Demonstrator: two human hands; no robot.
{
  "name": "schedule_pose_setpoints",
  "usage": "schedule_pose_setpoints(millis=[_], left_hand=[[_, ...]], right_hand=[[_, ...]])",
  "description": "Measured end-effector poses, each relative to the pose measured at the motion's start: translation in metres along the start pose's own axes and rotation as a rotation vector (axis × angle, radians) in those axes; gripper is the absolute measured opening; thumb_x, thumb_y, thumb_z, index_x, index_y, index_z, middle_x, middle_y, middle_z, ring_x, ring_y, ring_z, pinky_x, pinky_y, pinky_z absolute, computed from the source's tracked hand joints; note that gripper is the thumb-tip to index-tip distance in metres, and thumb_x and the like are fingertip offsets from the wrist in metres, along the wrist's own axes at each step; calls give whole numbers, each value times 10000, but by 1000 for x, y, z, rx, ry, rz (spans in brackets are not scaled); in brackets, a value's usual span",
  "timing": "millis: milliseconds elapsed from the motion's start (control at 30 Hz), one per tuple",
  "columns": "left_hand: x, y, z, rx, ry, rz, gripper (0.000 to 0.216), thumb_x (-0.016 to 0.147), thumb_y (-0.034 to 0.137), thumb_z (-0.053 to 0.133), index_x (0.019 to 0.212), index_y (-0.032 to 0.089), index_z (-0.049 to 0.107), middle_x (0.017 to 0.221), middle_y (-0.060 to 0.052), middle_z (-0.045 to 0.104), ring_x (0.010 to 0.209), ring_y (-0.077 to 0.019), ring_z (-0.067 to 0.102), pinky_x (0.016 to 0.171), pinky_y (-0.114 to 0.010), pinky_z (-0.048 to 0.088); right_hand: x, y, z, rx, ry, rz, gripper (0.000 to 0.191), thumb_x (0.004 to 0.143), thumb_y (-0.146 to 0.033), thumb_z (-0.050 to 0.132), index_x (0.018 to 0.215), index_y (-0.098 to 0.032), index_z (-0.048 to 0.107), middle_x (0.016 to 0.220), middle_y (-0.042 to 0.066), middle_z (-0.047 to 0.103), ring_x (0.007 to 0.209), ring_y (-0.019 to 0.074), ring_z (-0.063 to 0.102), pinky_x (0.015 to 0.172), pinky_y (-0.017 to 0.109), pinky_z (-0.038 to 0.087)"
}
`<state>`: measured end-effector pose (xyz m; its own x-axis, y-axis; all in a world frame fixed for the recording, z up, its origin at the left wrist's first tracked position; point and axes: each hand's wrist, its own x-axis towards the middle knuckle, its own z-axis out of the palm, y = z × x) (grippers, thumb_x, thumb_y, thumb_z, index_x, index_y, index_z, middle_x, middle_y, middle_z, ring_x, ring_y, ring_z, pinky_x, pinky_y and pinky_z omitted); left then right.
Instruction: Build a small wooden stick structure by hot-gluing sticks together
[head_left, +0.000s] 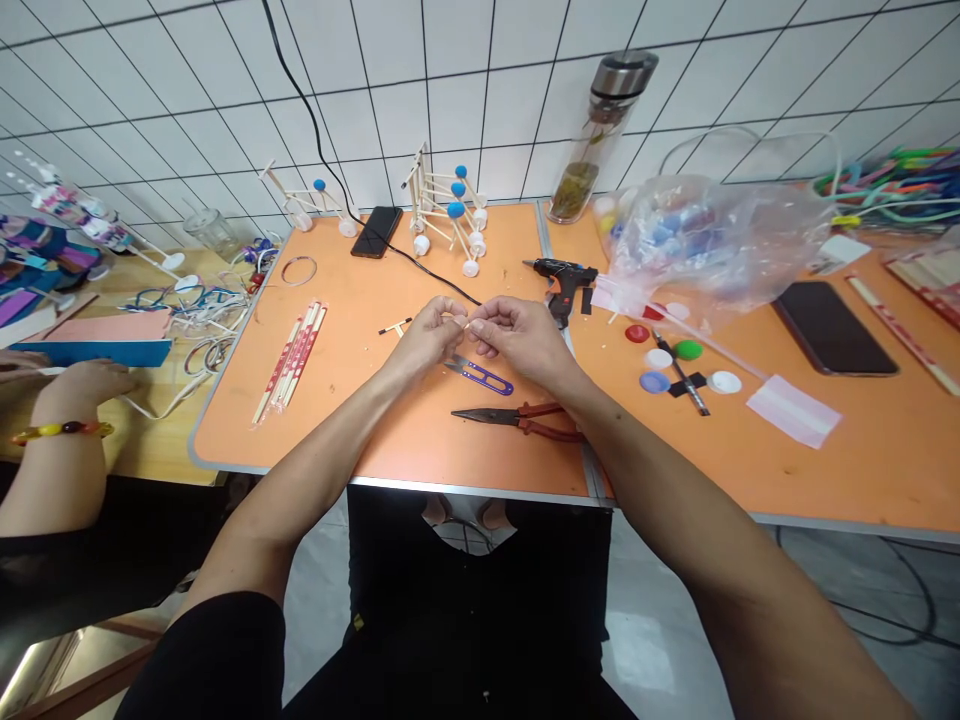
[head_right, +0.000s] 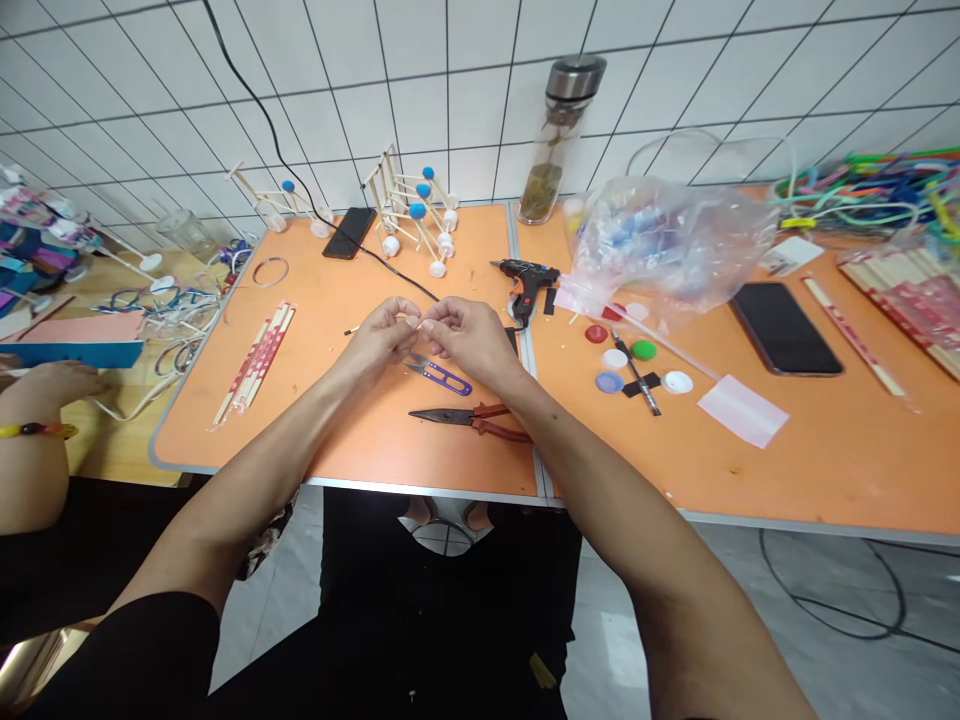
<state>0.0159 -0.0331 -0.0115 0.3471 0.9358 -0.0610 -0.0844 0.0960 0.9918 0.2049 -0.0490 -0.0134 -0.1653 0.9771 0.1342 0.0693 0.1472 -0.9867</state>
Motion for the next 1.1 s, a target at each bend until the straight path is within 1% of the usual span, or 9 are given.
schedule_pose_setpoints(millis=[100,233,333,433,500,667,867,1033,1100], left_hand=[[3,-3,-5,4,-37,47,341,961,448,850,1106,236,626,580,108,509,457,-94,319,481,-221,225],[6,-4,-11,91,-58,79,313,994,455,865,1017,194,693,589,74,581,447,-83,418,460,-216,318],[4,-2,-10,122,-39,42,256,1035,369,856,971,176,700,613,47,655,452,-81,524,472,-201,401],[-2,-3,3,82,-59,-19,173,1073,248,812,984,158,694,663,15,738,475,-79,602,501,-183,462],[-7,-5,15,55,-94,-67,142,1082,188,795,993,151,691,698,10,769,485,-73,627,529,-182,506],[-19,-10,37,59,-83,-41,272,1129,176,732,874,165,635,639,31,725,436,-51,572,468,-177,434],[-22,-17,40,46,-120,1,244,1116,202,755,912,184,623,669,40,737,484,-55,601,522,-183,484],[-20,-21,40,-7,-117,17,324,1076,362,849,920,183,629,674,34,735,497,-57,605,533,-187,488],[-20,-21,40,-36,-140,-9,354,1044,376,891,920,184,621,680,36,739,510,-65,629,533,-190,497]], right_hand=[[2,-3,-5,4,23,44,246,918,-370,907,876,-208,727,785,20,798,599,118,692,599,248,574],[6,-6,-12,-46,131,83,233,962,-273,877,830,-213,695,736,5,786,563,98,656,571,214,537],[6,-9,-17,-79,179,86,218,1011,-193,802,823,-213,693,707,-5,766,554,95,648,567,204,527],[6,-11,-21,-65,219,75,227,1039,-164,762,828,-213,697,706,-6,760,549,94,646,566,199,521],[6,-11,-23,-51,235,67,238,1031,-187,796,817,-215,697,704,-7,751,549,94,639,559,196,513],[7,-8,-25,4,227,83,293,964,-291,887,769,-219,681,628,-30,662,522,92,577,513,189,464],[7,-6,-26,84,190,119,322,859,-411,922,767,-233,669,617,-28,637,521,98,547,489,199,443],[6,-7,-28,195,131,167,434,752,-522,1005,796,-249,670,649,-30,640,526,99,534,476,212,440],[5,-7,-28,215,104,172,482,732,-564,1023,787,-247,664,655,-28,641,527,96,530,478,216,445]])
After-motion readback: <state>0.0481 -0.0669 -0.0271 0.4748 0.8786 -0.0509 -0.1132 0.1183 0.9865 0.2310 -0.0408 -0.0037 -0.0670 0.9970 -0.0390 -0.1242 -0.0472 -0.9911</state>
